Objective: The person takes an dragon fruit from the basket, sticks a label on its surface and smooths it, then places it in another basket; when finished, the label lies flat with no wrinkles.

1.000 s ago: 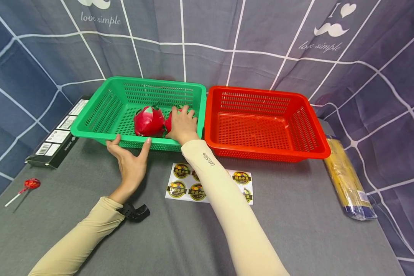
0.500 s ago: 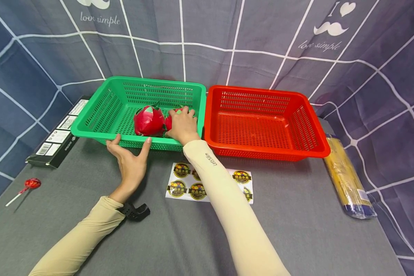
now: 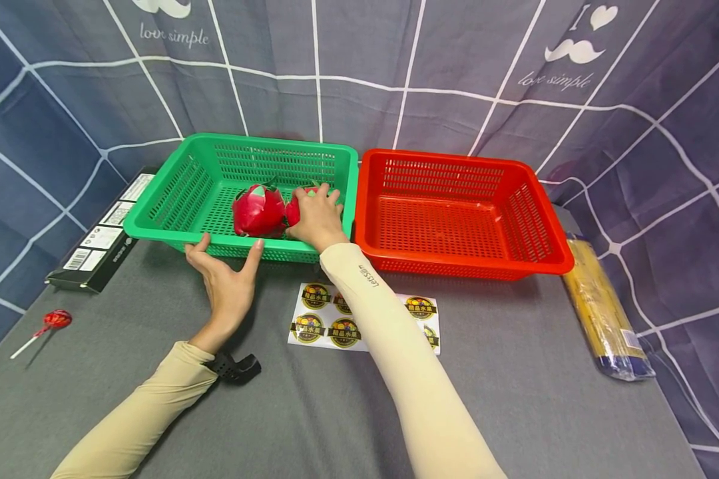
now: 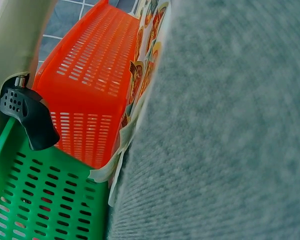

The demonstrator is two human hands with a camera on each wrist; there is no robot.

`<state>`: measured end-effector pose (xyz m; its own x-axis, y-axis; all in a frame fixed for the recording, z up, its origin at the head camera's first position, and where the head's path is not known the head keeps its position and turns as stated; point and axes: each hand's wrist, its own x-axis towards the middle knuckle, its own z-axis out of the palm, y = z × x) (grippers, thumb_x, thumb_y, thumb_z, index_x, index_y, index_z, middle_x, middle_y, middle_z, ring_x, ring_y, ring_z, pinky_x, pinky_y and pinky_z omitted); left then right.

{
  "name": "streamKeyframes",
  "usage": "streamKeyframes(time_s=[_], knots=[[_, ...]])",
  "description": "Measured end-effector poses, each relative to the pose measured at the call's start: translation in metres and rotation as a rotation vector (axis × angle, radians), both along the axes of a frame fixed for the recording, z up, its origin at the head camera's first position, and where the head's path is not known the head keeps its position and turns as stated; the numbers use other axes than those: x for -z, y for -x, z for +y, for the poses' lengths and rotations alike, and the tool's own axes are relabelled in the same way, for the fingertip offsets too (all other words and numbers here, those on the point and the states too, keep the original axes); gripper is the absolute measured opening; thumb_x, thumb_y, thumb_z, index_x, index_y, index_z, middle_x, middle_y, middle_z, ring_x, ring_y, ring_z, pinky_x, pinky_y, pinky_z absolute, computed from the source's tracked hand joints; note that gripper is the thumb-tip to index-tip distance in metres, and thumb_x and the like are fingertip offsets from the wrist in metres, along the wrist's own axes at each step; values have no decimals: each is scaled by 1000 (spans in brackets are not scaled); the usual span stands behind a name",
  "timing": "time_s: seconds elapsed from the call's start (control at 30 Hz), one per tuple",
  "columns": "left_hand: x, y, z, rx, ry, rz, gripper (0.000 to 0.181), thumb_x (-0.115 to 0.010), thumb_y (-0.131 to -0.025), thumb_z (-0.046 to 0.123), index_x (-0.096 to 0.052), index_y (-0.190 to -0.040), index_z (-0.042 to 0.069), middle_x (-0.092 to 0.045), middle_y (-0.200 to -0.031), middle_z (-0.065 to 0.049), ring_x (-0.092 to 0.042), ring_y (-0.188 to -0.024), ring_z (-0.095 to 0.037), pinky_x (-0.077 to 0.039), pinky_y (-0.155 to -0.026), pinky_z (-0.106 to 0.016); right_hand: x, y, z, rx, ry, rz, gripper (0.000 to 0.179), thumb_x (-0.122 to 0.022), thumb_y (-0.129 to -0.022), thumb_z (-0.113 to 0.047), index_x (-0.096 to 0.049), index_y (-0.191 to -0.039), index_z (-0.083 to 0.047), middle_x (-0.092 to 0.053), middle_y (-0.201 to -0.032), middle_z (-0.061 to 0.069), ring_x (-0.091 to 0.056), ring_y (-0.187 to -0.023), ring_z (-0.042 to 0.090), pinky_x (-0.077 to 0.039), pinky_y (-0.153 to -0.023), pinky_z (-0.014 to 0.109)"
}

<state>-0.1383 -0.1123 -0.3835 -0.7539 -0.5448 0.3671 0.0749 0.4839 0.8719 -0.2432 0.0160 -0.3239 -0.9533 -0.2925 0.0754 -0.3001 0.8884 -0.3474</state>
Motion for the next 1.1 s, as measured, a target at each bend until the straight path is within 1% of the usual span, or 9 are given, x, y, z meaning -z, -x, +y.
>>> streamKeyframes(time_s=[0.2, 0.33, 0.5, 0.7, 0.8, 0.93, 1.1], knots=[[0, 0, 0, -1, 6, -5, 88, -64, -75, 52, -19, -132, 3, -7, -146, -17, -12, -139, -23, -16, -113, -39, 0, 0, 0, 20, 52, 31, 66, -77, -65, -40, -50, -123, -24, -41, -121, 16, -35, -109, 33, -42, -79, 42], [1, 0, 0, 3, 9, -6, 87, -64, -76, 52, -19, -133, 3, -7, -146, -16, -11, -139, -23, -16, -112, -40, 1, 0, 0, 28, 80, 44, 66, -78, -63, -40, -51, -121, -24, -42, -119, 16, -35, -108, 32, -42, -77, 41], [2, 0, 0, 8, 7, -2, 86, -64, -76, 51, -19, -132, 4, -6, -147, -16, -11, -139, -24, -16, -112, -42, 0, 0, 0, 31, 121, 41, 67, -79, -62, -38, -51, -122, -24, -41, -120, 15, -34, -109, 30, -42, -78, 42], [2, 0, 0, 4, 4, -4, 86, -63, -76, 52, -20, -133, 4, -6, -147, -16, -11, -139, -24, -16, -112, -41, -1, -1, 0, 38, 169, 38, 68, -80, -61, -38, -51, -122, -23, -41, -120, 15, -32, -110, 30, -42, -79, 42], [2, 0, 0, 13, -2, -6, 86, -63, -76, 52, -19, -133, 4, -4, -147, -17, -9, -139, -24, -15, -112, -43, -1, -2, 0, 50, 197, 26, 70, -80, -62, -37, -50, -124, -23, -41, -121, 16, -32, -110, 30, -43, -80, 41], [3, 0, -1, 17, 0, -11, 87, -63, -76, 52, -19, -132, 3, -3, -147, -17, -7, -139, -24, -14, -112, -43, -2, -3, 1, 72, 254, 17, 70, -80, -62, -35, -50, -124, -23, -40, -121, 14, -31, -110, 28, -46, -81, 38], [2, 0, -1, 4, 10, -19, 87, -63, -76, 53, -19, -132, 3, -4, -148, -17, -7, -140, -24, -14, -113, -41, -4, -5, 2, 90, 326, 18, 68, -78, -63, -34, -50, -125, -25, -39, -122, 12, -30, -111, 26, -46, -80, 36]])
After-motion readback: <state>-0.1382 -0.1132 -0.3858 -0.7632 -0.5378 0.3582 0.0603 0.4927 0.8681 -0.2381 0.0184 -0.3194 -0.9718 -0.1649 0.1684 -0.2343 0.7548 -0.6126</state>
